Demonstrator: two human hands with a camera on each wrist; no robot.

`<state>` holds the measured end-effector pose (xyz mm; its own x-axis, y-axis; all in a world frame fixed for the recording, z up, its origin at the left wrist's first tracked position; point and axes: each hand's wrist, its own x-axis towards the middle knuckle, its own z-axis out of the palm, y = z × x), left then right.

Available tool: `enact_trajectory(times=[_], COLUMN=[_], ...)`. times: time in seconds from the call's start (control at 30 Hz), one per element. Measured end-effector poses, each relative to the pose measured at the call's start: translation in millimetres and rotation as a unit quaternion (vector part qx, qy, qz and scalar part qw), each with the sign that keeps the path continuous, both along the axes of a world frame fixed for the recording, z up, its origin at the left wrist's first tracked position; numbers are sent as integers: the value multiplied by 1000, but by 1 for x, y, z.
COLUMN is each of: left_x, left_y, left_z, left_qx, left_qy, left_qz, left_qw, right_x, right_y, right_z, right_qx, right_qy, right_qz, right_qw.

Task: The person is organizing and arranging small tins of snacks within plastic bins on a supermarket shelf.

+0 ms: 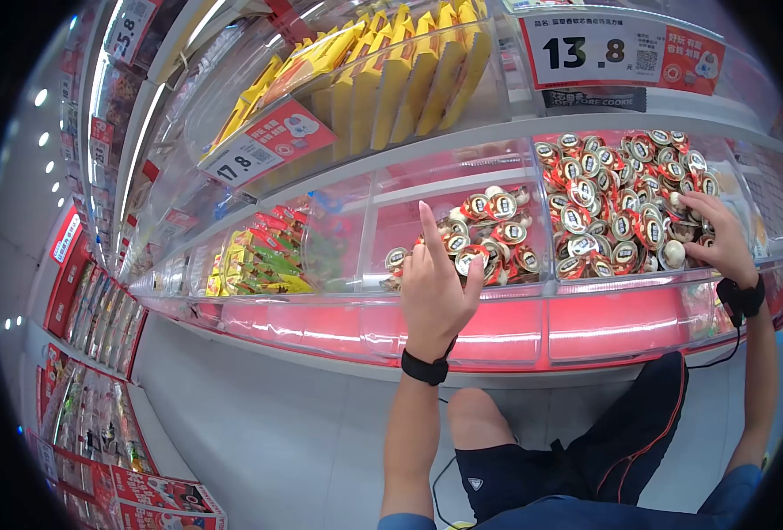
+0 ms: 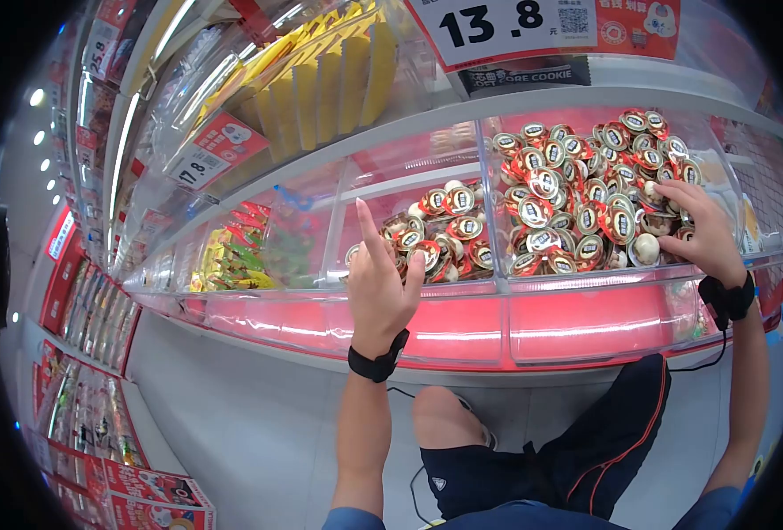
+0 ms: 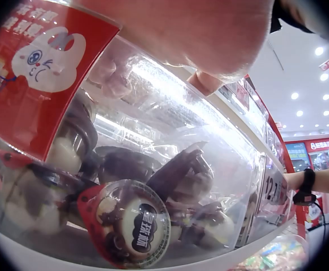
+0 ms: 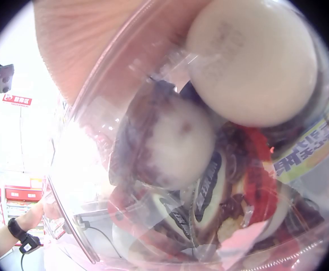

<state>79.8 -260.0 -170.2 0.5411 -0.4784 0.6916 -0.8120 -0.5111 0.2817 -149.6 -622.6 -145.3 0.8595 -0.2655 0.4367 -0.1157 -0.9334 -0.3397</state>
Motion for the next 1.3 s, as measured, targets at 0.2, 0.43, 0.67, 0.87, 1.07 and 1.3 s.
enact_trajectory(times=[0.2, 0.43, 0.67, 0.87, 1.07, 1.3], left_x=[1, 1, 0, -1, -2, 2], left_y=[-1, 0, 6, 7, 9, 7], left_z=[0, 3, 6, 3, 5, 3], left_qx=[-13, -14, 24, 40, 43, 43], left_qy=[-41, -48, -74, -83, -66, -84], left_qz=[-18, -28, -48, -36, -44, -49], left_qw=[999, 998, 996, 995, 996, 994], right_x=[0, 1, 1, 3, 8, 16], right_y=[-1, -7, -24, -29, -25, -20], right_z=[-2, -8, -21, -22, -18, -17], right_qx=[-10, 3, 8, -21, -28, -16], right_qy=[-5, -3, -18, -5, 15, 25], right_qz=[-8, -9, 12, 20, 30, -6], right_qw=[1000, 1000, 1000, 1000, 999, 1000])
